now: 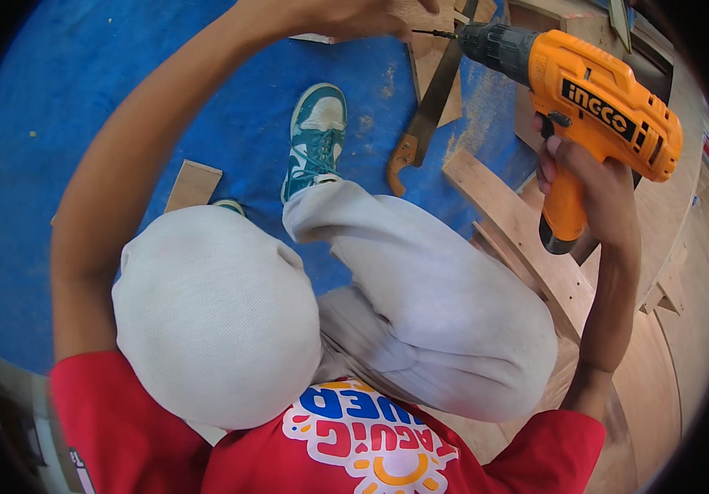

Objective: The person sits on a blue tarp and assembles small wooden pieces into a frame-like structure. They use a hand saw to trim a piece, then use a cordless drill to drive screws into the wood to join the components.

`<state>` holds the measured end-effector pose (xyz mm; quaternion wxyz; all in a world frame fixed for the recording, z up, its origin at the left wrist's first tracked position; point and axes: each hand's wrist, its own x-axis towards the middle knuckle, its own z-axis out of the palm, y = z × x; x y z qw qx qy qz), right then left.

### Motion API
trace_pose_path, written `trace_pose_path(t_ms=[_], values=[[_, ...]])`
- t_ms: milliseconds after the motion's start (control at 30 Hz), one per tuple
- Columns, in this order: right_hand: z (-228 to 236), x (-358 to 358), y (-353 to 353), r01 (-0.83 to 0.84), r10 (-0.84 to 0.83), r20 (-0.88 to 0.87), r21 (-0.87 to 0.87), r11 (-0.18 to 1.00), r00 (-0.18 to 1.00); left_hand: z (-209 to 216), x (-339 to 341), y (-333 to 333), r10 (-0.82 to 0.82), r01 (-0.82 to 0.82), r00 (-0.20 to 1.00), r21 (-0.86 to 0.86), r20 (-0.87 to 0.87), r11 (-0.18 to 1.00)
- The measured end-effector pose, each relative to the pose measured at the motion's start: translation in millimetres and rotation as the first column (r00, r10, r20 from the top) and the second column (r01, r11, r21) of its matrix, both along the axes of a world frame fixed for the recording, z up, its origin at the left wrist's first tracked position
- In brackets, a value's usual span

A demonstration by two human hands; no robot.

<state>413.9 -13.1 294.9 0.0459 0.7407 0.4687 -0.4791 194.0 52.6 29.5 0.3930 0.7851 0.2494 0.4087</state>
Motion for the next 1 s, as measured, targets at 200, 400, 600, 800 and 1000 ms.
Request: trace_pose_path(t_ms=[200,400,600,800,1000], values=[[-0.5,-1.3,0.3,0.027,-0.027,0.02,0.009,1.0,0.999,-5.0,-20.6,-50.6,0.71,-0.717,0.687,-0.297,-0.154,0.63],[-0.9,-1.7,8.0,0.017,-0.016,0.04,-0.008,1.0,0.999,-48.7,-6.6,-62.7,0.306,-0.017,0.942,-0.888,0.14,0.459],[-0.2,-2.1,5.1,0.033,-0.035,0.045,0.051,0.998,0.998,-71.2,-8.7,-63.4,0.253,0.08,0.942,-0.881,0.219,0.467],[-1.4,2.6,13.8,0.055,-0.055,0.011,-0.042,0.998,0.998,-53.4,-20.4,-95.4,0.325,-0.227,0.945,-0.66,0.028,0.716],[-2.0,3.9,13.3,0.065,-0.065,0.0,0.038,0.997,0.998,-67.6,-0.3,-111.6,0.337,-0.383,0.923,-0.549,-0.189,0.743]])
